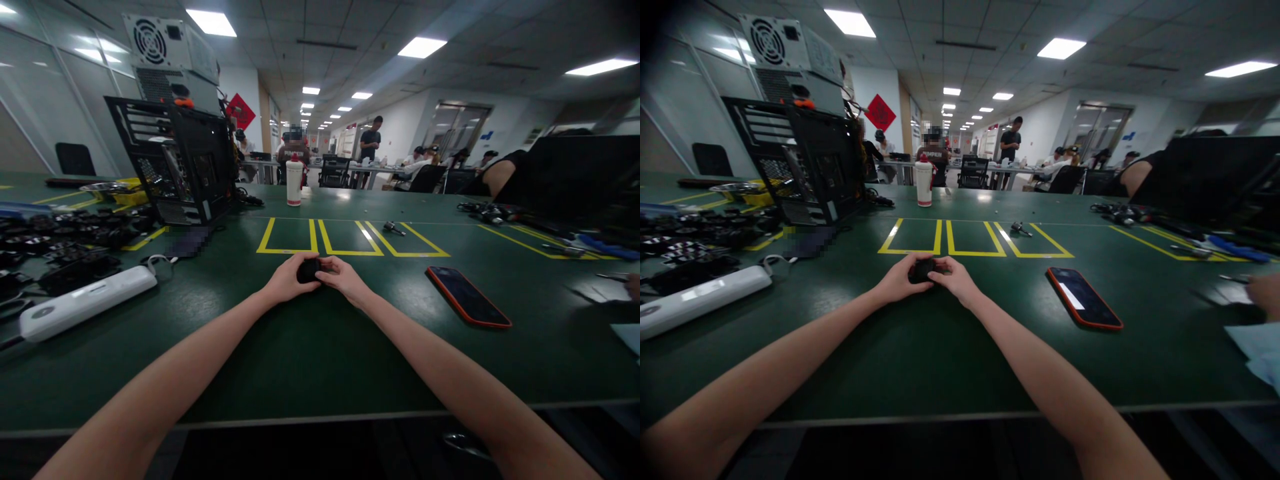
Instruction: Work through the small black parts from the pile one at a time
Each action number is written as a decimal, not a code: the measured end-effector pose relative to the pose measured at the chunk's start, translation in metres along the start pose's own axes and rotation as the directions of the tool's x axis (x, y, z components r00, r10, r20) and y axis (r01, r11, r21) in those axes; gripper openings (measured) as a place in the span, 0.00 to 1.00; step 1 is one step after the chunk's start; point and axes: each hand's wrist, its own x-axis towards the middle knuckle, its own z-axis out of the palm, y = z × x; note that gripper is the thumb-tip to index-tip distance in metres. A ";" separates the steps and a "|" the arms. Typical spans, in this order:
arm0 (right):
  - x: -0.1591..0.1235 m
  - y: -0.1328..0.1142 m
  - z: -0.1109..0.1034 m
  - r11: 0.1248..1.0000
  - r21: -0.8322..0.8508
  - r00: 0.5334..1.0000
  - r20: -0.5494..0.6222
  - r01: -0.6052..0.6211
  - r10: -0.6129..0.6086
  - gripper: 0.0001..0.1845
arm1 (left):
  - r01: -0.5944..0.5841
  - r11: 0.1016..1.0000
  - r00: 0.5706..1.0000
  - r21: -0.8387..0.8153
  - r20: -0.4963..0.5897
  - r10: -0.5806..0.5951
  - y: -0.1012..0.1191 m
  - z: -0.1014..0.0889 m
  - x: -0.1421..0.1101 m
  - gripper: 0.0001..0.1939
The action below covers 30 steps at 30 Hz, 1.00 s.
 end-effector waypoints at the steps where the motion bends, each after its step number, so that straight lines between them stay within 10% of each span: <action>1: 0.000 0.000 0.000 1.000 -0.010 1.000 0.005 0.023 -0.023 0.19 | -0.001 1.000 1.000 -0.001 0.000 0.001 0.000 0.000 0.000 0.28; 30: 0.003 -0.001 0.005 1.000 0.011 0.997 -0.080 0.024 -0.023 0.15 | 0.013 1.000 1.000 0.007 0.011 -0.013 -0.003 0.001 0.001 0.29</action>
